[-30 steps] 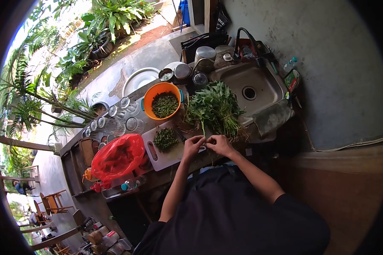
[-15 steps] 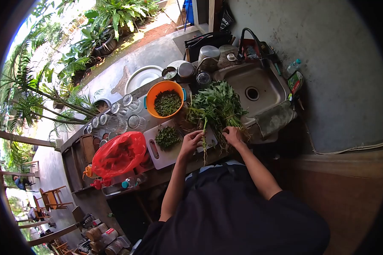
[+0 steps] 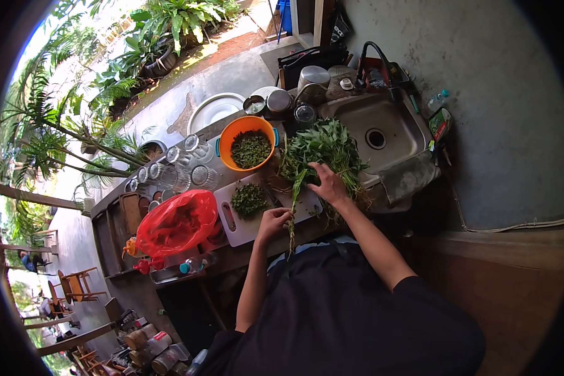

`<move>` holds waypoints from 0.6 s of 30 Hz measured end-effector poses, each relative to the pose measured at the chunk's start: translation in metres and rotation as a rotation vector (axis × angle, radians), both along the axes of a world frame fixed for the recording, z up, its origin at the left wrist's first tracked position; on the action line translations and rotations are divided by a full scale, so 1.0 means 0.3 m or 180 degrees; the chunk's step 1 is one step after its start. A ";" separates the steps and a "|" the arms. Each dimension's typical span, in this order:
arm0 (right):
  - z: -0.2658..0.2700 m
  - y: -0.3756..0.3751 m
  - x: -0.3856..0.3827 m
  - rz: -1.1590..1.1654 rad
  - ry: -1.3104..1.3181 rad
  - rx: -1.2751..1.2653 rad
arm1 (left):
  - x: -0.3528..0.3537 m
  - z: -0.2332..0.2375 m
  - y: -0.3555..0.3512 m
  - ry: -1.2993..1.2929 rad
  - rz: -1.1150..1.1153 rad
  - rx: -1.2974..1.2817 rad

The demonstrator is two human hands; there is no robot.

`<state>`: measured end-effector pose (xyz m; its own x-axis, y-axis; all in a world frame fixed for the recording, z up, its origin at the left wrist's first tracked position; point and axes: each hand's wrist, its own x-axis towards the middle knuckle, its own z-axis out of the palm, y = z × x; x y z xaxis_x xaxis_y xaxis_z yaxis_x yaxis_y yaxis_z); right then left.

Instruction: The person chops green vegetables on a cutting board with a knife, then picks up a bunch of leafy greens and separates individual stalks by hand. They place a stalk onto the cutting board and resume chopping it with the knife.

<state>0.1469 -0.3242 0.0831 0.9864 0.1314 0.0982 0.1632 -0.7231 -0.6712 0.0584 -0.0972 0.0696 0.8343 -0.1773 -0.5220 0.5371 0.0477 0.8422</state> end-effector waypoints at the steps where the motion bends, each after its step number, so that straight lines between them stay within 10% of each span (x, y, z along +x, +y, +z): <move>1: 0.005 0.019 0.010 0.0253 -0.0036 -0.0239 | -0.006 -0.017 -0.001 0.0004 0.0014 -0.0005; 18: -0.090 -0.010 0.063 0.0269 0.0331 -0.0200 | -0.105 0.097 0.195 -0.0238 -0.0084 -0.0793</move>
<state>0.1659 -0.3271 0.0561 0.9761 0.2170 -0.0150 0.1571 -0.7510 -0.6414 0.0269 -0.0387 0.0986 0.8623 -0.3148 -0.3966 0.4776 0.2454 0.8436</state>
